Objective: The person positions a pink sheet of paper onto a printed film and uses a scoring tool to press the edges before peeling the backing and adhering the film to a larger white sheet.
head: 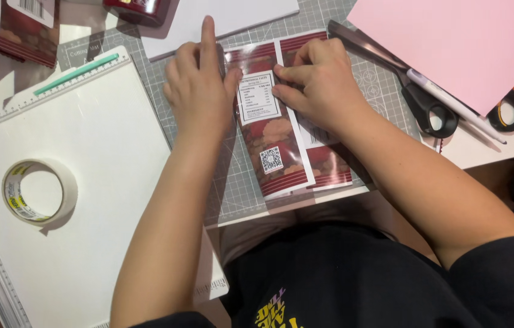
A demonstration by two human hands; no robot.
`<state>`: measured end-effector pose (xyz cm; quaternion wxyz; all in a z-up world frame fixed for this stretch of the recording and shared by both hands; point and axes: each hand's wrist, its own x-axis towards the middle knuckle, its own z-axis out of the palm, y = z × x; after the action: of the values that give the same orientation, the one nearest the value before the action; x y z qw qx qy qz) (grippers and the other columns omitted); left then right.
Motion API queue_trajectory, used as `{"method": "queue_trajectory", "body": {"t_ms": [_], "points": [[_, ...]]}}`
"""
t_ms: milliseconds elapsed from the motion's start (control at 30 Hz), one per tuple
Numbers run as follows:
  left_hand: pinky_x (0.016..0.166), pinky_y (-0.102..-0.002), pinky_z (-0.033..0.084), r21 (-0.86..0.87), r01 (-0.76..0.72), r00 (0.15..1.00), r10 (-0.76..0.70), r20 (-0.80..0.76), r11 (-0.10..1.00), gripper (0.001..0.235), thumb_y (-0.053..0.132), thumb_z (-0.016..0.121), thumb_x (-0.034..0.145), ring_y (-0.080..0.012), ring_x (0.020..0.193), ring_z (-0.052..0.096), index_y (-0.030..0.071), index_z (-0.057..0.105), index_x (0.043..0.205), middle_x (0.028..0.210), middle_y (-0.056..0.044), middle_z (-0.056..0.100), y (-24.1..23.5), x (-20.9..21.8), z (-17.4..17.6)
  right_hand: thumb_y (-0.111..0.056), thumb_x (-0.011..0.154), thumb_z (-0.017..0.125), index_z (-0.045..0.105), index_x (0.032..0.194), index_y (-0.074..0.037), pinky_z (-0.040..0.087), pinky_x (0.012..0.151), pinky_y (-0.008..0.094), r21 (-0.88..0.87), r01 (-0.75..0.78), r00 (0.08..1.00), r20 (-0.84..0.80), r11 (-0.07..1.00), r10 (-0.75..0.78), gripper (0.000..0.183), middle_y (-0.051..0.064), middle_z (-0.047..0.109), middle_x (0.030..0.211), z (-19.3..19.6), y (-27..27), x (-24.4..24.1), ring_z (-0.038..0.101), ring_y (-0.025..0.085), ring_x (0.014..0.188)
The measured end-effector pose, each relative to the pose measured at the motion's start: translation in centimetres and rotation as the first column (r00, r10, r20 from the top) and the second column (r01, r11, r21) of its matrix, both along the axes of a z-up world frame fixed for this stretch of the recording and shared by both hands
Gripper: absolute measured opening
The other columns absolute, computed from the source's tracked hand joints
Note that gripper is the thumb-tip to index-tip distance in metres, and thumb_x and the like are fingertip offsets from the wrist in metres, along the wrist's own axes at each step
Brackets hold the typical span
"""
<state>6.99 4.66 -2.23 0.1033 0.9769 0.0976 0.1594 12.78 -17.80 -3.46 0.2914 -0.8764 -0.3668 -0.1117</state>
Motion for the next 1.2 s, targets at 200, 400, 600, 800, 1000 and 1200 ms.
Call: {"method": "queue_trajectory", "body": {"t_ms": [200, 400, 600, 800, 1000, 1200], "points": [[0.102, -0.063, 0.035, -0.128, 0.120, 0.971, -0.143, -0.190, 0.984, 0.061, 0.043, 0.072, 0.098, -0.0412, 0.130, 0.038, 0.038, 0.043, 0.152, 0.146, -0.017, 0.040, -0.4, -4.7, 2.5, -0.029, 0.094, 0.086, 0.082, 0.119, -0.014, 0.040, 0.089, 0.046, -0.007, -0.017, 0.999, -0.028, 1.000, 0.017, 0.029, 0.005, 0.051, 0.101, 0.1, -0.1, 0.1, 0.044, 0.035, 0.098], [0.115, -0.067, 0.017, -0.172, 0.196, 0.908, -0.245, -0.339, 0.965, 0.051, 0.056, 0.052, 0.100, -0.0493, 0.149, 0.013, 0.046, 0.047, 0.150, 0.162, -0.020, 0.025, -0.7, -7.4, 3.3, -0.029, 0.095, 0.085, 0.080, 0.124, -0.013, 0.039, 0.090, 0.044, -0.038, -0.081, 0.991, -0.113, 0.996, 0.076, 0.034, 0.005, 0.050, 0.103, 1.4, -0.6, 0.4, 0.042, 0.036, 0.099], [0.118, -0.067, 0.011, -0.164, 0.219, 0.897, -0.265, -0.355, 0.962, 0.056, 0.057, 0.053, 0.099, -0.0519, 0.149, 0.011, 0.043, 0.045, 0.152, 0.163, -0.021, 0.022, -1.1, -7.8, 3.7, -0.040, 0.085, 0.086, 0.070, 0.140, -0.012, 0.037, 0.095, 0.045, -0.144, -0.198, 0.953, -0.258, 0.970, 0.157, 0.064, 0.006, 0.045, 0.110, 3.1, -1.4, 0.6, 0.036, 0.035, 0.105], [0.116, -0.068, 0.015, -0.135, 0.230, 0.907, -0.263, -0.328, 0.964, 0.059, 0.060, 0.055, 0.097, -0.0525, 0.148, 0.013, 0.041, 0.045, 0.153, 0.163, -0.021, 0.023, -1.1, -7.8, 3.2, -0.052, 0.068, 0.095, 0.070, 0.139, -0.009, 0.040, 0.093, 0.046, -0.143, -0.206, 0.963, -0.207, 0.968, 0.174, 0.087, 0.009, 0.044, 0.112, 2.7, -1.5, 0.5, 0.037, 0.036, 0.105], [0.115, -0.069, 0.020, -0.105, 0.221, 0.928, -0.242, -0.283, 0.970, 0.060, 0.060, 0.060, 0.095, -0.0515, 0.147, 0.019, 0.041, 0.048, 0.151, 0.160, -0.020, 0.030, -1.4, -7.9, 3.1, -0.052, 0.066, 0.096, 0.067, 0.139, -0.010, 0.039, 0.095, 0.048, -0.146, -0.194, 0.960, -0.232, 0.970, 0.158, 0.089, 0.011, 0.045, 0.115, 2.7, -1.4, 0.5, 0.037, 0.037, 0.107], [0.113, -0.072, 0.019, -0.098, 0.214, 0.940, -0.232, -0.251, 0.972, 0.059, 0.060, 0.055, 0.097, -0.0544, 0.146, 0.019, 0.039, 0.047, 0.152, 0.160, -0.020, 0.032, -2.1, -7.9, 3.0, -0.062, 0.064, 0.093, 0.059, 0.144, -0.011, 0.036, 0.096, 0.053, -0.217, -0.170, 0.964, -0.238, 0.961, 0.117, 0.101, 0.011, 0.046, 0.118, 3.8, -0.9, -0.2, 0.037, 0.038, 0.111]]}}
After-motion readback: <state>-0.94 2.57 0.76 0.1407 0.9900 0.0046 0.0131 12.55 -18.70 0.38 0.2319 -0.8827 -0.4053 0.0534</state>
